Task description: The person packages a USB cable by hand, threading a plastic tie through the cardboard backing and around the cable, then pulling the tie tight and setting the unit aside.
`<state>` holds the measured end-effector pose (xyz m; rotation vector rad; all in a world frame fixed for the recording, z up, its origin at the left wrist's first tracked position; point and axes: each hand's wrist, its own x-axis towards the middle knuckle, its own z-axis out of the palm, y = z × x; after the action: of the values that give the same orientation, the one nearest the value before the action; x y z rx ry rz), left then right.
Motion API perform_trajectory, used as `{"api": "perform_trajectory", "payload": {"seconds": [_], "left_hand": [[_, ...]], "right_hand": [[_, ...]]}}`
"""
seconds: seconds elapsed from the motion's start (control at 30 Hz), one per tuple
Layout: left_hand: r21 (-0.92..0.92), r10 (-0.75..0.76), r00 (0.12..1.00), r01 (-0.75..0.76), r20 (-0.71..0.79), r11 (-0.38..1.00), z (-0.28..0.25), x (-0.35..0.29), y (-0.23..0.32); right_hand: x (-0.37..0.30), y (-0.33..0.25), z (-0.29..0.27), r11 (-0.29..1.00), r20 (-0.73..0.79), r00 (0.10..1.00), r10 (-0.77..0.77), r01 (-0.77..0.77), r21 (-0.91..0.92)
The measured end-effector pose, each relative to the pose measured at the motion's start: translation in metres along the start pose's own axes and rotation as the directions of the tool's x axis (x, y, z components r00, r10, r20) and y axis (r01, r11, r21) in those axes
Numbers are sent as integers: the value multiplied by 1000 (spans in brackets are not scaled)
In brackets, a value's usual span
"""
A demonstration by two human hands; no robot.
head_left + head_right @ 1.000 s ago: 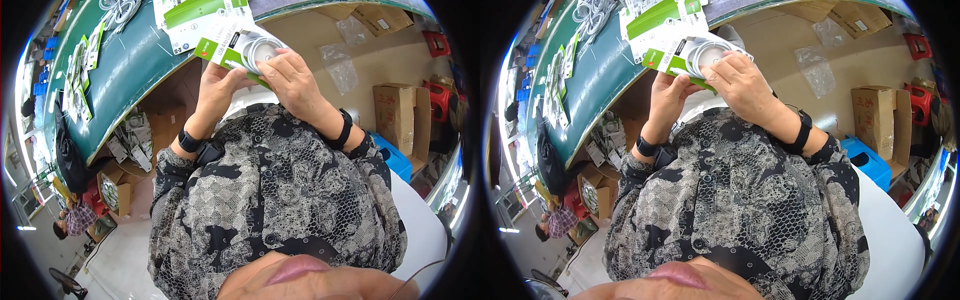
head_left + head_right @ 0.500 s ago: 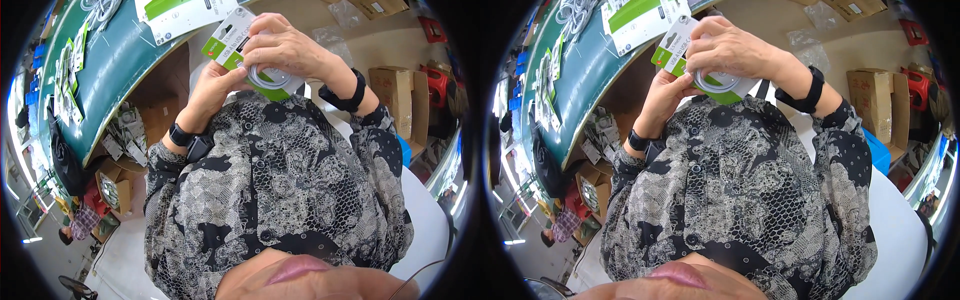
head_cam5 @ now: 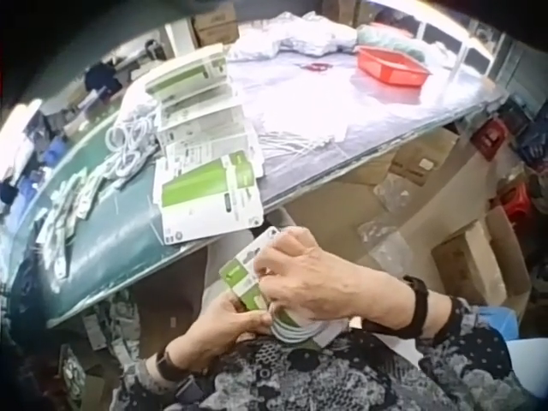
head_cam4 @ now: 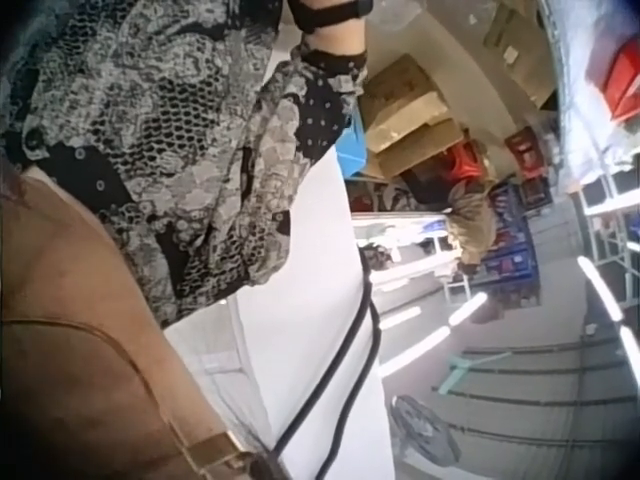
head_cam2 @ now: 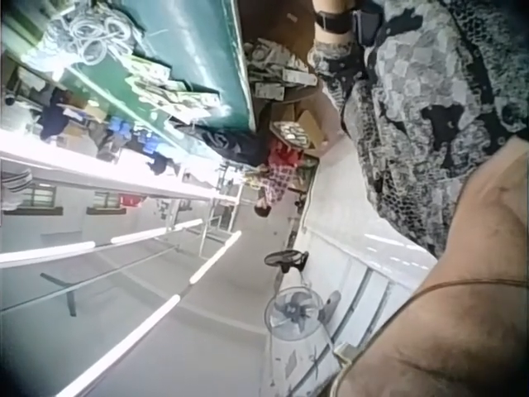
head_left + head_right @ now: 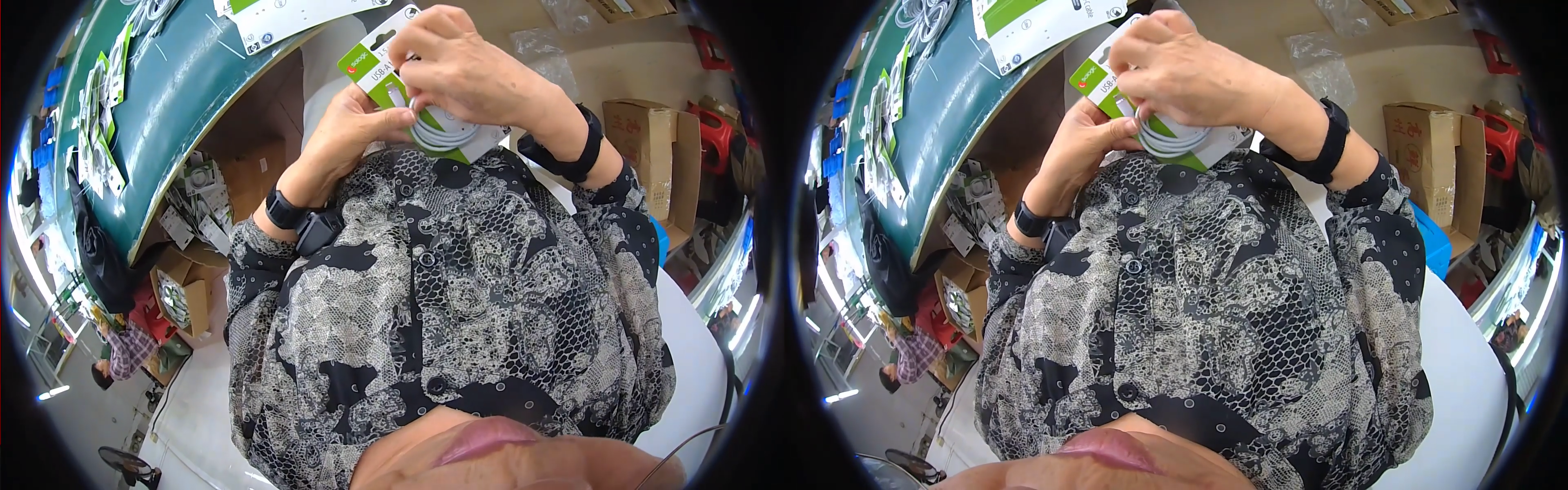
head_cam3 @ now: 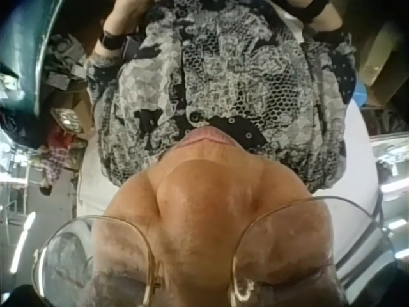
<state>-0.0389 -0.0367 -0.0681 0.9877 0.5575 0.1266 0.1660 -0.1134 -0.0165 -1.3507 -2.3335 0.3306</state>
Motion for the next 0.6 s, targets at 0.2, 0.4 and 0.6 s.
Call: {"api": "perform_trajectory", "payload": {"seconds": [0.2, 0.4, 0.6], "left_hand": [[-213, 128, 980, -159, -152, 964, -18, 25, -4], [-223, 135, 967, -184, -218, 957, -8, 17, -7], [-278, 139, 963, -202, -229, 939, -8, 16, -9]], "right_hand": [[1, -8, 28, 977, -431, 902, 38, -123, -172], [-12, -16, 53, 972, -271, 954, 125, -173, -161], [-11, -15, 54, 957, -287, 950, 122, -189, -220]]}}
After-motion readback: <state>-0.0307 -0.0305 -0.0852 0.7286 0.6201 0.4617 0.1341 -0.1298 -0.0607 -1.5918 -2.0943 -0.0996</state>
